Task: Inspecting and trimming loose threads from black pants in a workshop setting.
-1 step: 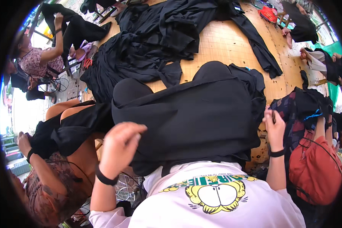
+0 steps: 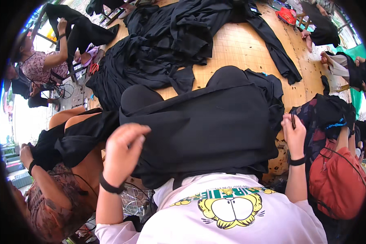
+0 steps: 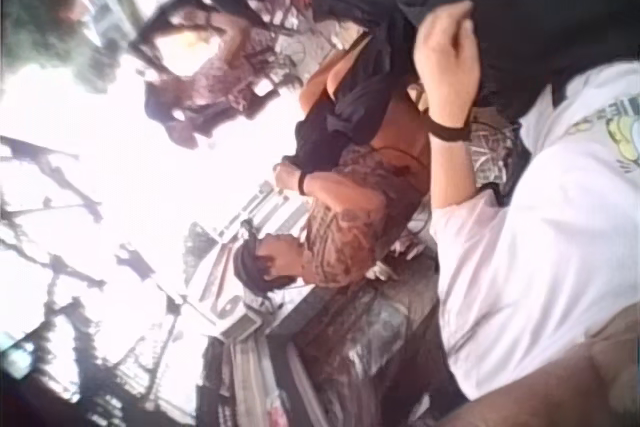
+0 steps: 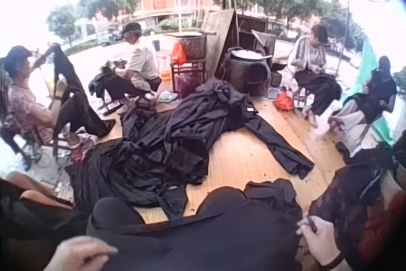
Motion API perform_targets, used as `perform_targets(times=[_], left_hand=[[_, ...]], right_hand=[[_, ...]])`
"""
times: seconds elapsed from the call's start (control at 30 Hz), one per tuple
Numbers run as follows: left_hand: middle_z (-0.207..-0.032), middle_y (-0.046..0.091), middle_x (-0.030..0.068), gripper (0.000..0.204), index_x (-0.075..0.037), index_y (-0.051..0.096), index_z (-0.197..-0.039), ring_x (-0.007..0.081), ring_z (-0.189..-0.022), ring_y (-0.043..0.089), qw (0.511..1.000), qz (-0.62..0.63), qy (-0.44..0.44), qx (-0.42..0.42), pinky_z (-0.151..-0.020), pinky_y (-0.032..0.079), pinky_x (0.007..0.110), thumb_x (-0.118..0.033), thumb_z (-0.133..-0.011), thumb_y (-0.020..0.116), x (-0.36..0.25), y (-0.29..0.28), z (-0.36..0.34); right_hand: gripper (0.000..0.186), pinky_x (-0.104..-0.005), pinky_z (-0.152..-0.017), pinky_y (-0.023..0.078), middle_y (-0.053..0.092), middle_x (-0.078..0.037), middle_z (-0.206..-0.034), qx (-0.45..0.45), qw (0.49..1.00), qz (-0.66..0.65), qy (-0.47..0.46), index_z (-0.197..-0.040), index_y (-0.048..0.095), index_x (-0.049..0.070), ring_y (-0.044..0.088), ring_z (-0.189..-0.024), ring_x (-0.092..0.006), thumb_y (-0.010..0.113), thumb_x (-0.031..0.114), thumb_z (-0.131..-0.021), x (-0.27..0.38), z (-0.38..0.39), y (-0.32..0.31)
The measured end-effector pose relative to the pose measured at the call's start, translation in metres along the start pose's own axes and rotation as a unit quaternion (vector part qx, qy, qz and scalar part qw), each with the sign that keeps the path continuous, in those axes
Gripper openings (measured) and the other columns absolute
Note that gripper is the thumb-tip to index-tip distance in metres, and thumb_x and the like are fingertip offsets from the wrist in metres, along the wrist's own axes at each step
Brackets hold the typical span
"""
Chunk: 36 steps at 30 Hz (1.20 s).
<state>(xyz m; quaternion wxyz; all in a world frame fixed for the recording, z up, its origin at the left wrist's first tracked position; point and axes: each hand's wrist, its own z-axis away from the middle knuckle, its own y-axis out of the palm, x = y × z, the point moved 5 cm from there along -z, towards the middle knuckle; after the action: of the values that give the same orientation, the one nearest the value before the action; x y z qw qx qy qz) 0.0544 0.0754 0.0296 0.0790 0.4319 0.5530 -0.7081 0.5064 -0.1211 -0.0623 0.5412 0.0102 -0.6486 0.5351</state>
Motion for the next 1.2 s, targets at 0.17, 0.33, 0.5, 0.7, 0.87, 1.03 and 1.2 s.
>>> perform_targets(times=[0.17, 0.33, 0.5, 0.7, 0.87, 1.03, 1.2], left_hand=[[-0.115, 0.065, 0.0158, 0.041, -0.002, 0.066, -0.112, 0.0316, -0.109, 0.063, 0.983, -0.126, 0.026, -0.129, -0.097, 0.048, 0.037, 0.016, -0.079, 0.049, 0.077, -0.021, -0.041], [-0.124, 0.061, 0.0133, 0.072, -0.008, 0.056, -0.132, 0.0262, -0.118, 0.060, 1.000, 0.005, -0.010, -0.029, -0.103, 0.046, 0.033, 0.022, -0.069, 0.039, 0.148, -0.007, -0.061], [-0.096, 0.060, 0.0046, 0.073, -0.012, 0.048, -0.142, 0.0142, -0.082, 0.053, 0.996, -0.022, -0.067, 0.058, -0.075, 0.046, 0.026, 0.012, -0.074, 0.059, 0.153, 0.001, -0.062], [-0.083, 0.062, 0.0095, 0.025, -0.006, 0.069, -0.088, 0.0329, -0.089, 0.062, 0.980, -0.157, -0.011, -0.124, -0.078, 0.051, 0.039, 0.003, -0.065, 0.070, 0.136, -0.015, -0.030], [-0.080, 0.058, 0.0072, 0.045, -0.009, 0.069, -0.092, 0.0291, -0.076, 0.058, 0.886, -0.273, 0.144, -0.347, -0.069, 0.050, 0.039, 0.007, -0.050, 0.064, 0.023, -0.038, 0.006], [-0.087, 0.061, 0.0092, 0.062, -0.009, 0.066, -0.117, 0.0298, -0.081, 0.060, 0.955, -0.221, 0.080, -0.182, -0.073, 0.052, 0.039, 0.005, -0.057, 0.066, 0.012, 0.010, 0.052], [-0.076, 0.055, 0.0102, 0.071, -0.012, 0.048, -0.143, 0.0306, -0.074, 0.058, 0.992, -0.121, -0.028, -0.017, -0.072, 0.050, 0.042, 0.007, -0.076, 0.062, 0.039, 0.050, 0.076]], right_hand=[[0.024, -0.0285, -0.088, 0.051, 0.073, -0.009, -0.105, 0.008, 0.984, -0.001, -0.179, -0.115, 0.068, 0.001, 0.068, -0.099, -0.0162, 0.060, 0.003, -0.092, 0.066, -0.034, 0.024], [0.041, -0.0317, -0.102, 0.046, 0.069, -0.011, -0.121, 0.111, 0.957, -0.025, -0.266, -0.127, 0.063, 0.003, 0.064, -0.116, -0.0194, 0.060, 0.000, -0.087, 0.096, -0.071, 0.059], [0.032, -0.0281, -0.085, 0.049, 0.070, -0.008, -0.100, 0.137, 0.970, 0.035, -0.197, -0.113, 0.066, -0.001, 0.065, -0.092, -0.0143, 0.064, 0.004, -0.082, 0.090, -0.085, 0.063], [0.013, -0.0248, -0.074, 0.046, 0.064, -0.001, -0.082, -0.017, 0.978, 0.015, -0.206, -0.096, 0.068, -0.001, 0.057, -0.077, -0.0079, 0.067, 0.006, -0.085, 0.097, -0.095, -0.005], [0.016, -0.0262, -0.078, 0.048, 0.066, -0.002, -0.086, -0.258, 0.930, 0.030, -0.259, -0.103, 0.068, 0.000, 0.058, -0.079, -0.0094, 0.068, 0.009, -0.091, 0.081, -0.101, -0.095], [0.018, -0.0297, -0.085, 0.049, 0.068, -0.004, -0.093, -0.318, 0.917, 0.103, -0.217, -0.107, 0.065, 0.000, 0.063, -0.087, -0.0149, 0.065, 0.009, -0.091, 0.052, -0.105, -0.132], [0.022, -0.0323, -0.090, 0.049, 0.068, -0.009, -0.095, -0.332, 0.909, 0.155, -0.197, -0.109, 0.064, -0.001, 0.066, -0.092, -0.0212, 0.059, 0.002, -0.088, 0.022, -0.093, -0.128]])
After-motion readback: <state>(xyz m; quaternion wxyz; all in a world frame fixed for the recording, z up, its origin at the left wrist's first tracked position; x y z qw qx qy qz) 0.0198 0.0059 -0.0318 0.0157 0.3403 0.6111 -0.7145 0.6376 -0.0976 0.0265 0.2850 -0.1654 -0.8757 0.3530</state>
